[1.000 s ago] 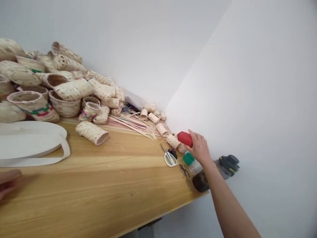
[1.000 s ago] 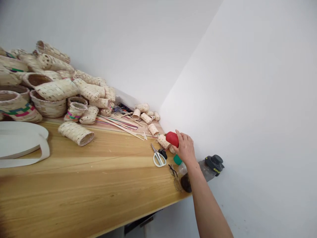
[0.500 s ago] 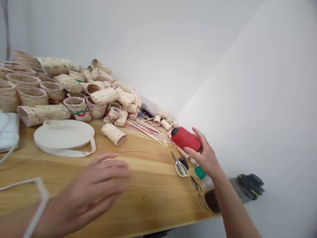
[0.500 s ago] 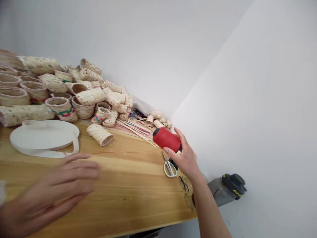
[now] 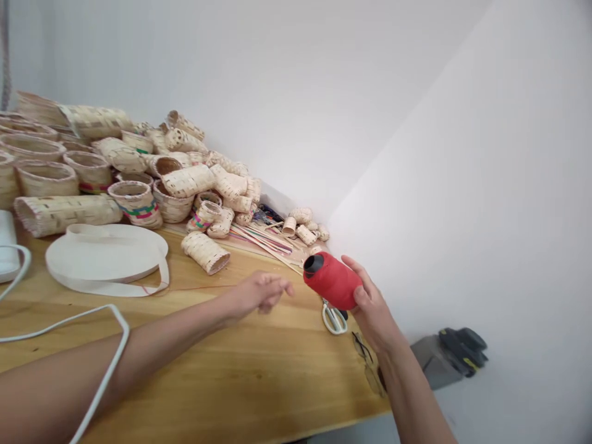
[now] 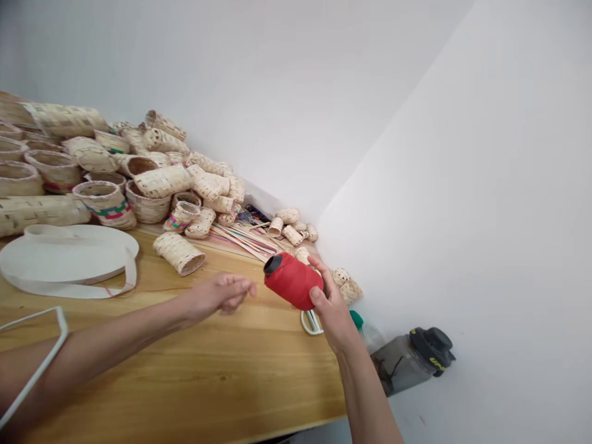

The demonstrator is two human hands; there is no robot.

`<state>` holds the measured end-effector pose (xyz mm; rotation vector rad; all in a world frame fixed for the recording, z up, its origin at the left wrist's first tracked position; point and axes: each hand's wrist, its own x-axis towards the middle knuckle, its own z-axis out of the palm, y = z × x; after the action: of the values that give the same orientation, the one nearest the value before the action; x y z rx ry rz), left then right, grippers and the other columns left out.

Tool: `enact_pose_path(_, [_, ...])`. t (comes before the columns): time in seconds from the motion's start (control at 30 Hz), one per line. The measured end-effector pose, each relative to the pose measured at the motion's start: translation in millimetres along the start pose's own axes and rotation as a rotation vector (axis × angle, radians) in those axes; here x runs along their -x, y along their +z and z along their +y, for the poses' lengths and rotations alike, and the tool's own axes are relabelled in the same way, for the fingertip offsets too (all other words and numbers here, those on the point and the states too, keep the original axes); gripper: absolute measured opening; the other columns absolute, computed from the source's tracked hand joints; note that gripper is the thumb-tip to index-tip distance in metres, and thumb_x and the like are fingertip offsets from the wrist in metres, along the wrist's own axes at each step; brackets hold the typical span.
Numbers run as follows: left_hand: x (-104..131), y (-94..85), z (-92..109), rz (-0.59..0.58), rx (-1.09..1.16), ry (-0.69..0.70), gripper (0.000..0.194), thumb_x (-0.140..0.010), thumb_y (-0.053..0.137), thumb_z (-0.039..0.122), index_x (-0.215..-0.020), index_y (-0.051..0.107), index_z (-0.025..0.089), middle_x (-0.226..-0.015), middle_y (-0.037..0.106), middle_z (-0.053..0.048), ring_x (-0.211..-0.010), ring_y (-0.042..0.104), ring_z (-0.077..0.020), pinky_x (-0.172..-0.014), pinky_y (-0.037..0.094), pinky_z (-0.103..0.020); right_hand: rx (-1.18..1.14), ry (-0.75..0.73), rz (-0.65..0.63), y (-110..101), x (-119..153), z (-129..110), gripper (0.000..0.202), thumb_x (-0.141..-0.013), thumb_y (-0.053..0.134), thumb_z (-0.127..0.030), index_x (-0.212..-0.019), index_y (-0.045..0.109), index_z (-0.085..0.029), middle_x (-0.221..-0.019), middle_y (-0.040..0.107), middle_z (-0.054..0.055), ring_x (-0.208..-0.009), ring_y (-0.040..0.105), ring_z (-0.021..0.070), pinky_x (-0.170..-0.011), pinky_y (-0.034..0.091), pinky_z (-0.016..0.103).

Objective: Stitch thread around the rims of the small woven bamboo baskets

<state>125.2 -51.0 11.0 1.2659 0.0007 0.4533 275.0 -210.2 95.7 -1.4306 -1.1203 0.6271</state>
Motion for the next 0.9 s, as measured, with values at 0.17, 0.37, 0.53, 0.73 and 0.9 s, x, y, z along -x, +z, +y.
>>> enact_pose_path(0.17, [7.5, -44.0, 13.5, 0.230, 0.007, 0.055, 0.042, -0.074, 0.066, 0.056, -0.080, 0.053, 0.016, -0.044, 0.029, 0.011, -0.039, 0.017, -0.0048, -0.038, 0.016, -0.016, 0.159, 0.081, -0.101, -6.0, 4.6, 28.6, 0.065, -0.075, 0.069, -0.052, -0.132, 0.049, -0.027, -0.131, 0.055, 0.006, -0.115, 0.054, 0.0273, -0.094, 0.046, 0.038])
enact_pose_path(0.37, [22.4, -83.8, 34.1, 0.637, 0.014, 0.161, 0.021, -0.091, 0.052, 0.037, -0.083, 0.048, 0.017, -0.044, 0.025, 0.011, -0.037, 0.021, -0.0053, -0.037, 0.024, -0.016, 0.019, 0.057, 0.167, -26.0, 0.6, 52.7, 0.061, -0.072, 0.071, -0.052, -0.125, 0.055, -0.025, -0.125, 0.059, 0.007, -0.102, 0.061, 0.0250, -0.079, 0.054, 0.035])
enact_pose_path(0.53, [37.6, -100.8, 37.5, 0.772, -0.032, 0.187, 0.022, -0.095, 0.051, 0.032, -0.081, 0.049, 0.015, -0.044, 0.027, 0.010, -0.038, 0.026, -0.0023, -0.038, 0.024, -0.015, -0.257, 0.039, 0.612, -62.0, 5.3, 68.7, 0.054, -0.071, 0.071, -0.054, -0.114, 0.058, -0.026, -0.118, 0.062, 0.004, -0.081, 0.064, 0.0173, -0.059, 0.055, 0.028])
enact_pose_path(0.73, [38.6, -134.0, 45.4, 0.940, -0.785, 0.290, 0.037, -0.091, 0.045, 0.048, -0.078, 0.059, 0.016, -0.056, 0.047, 0.010, -0.065, 0.055, -0.0090, -0.058, 0.040, -0.023, -0.275, 0.000, 0.771, -78.3, 17.8, 73.3, 0.044, -0.077, 0.063, -0.056, -0.107, 0.058, -0.025, -0.109, 0.063, 0.002, -0.084, 0.061, 0.0155, -0.058, 0.054, 0.024])
enact_pose_path(0.9, [31.2, -93.3, 62.8, 0.799, -1.474, 0.518, 0.037, -0.086, 0.047, 0.030, -0.119, 0.058, 0.016, -0.127, 0.055, -0.005, -0.123, 0.044, -0.0326, -0.107, 0.031, -0.049, -0.239, 0.002, 0.653, -55.7, 18.0, 53.8, 0.046, -0.074, 0.069, -0.050, -0.111, 0.061, -0.024, -0.116, 0.062, 0.004, -0.089, 0.062, 0.0185, -0.055, 0.054, 0.025])
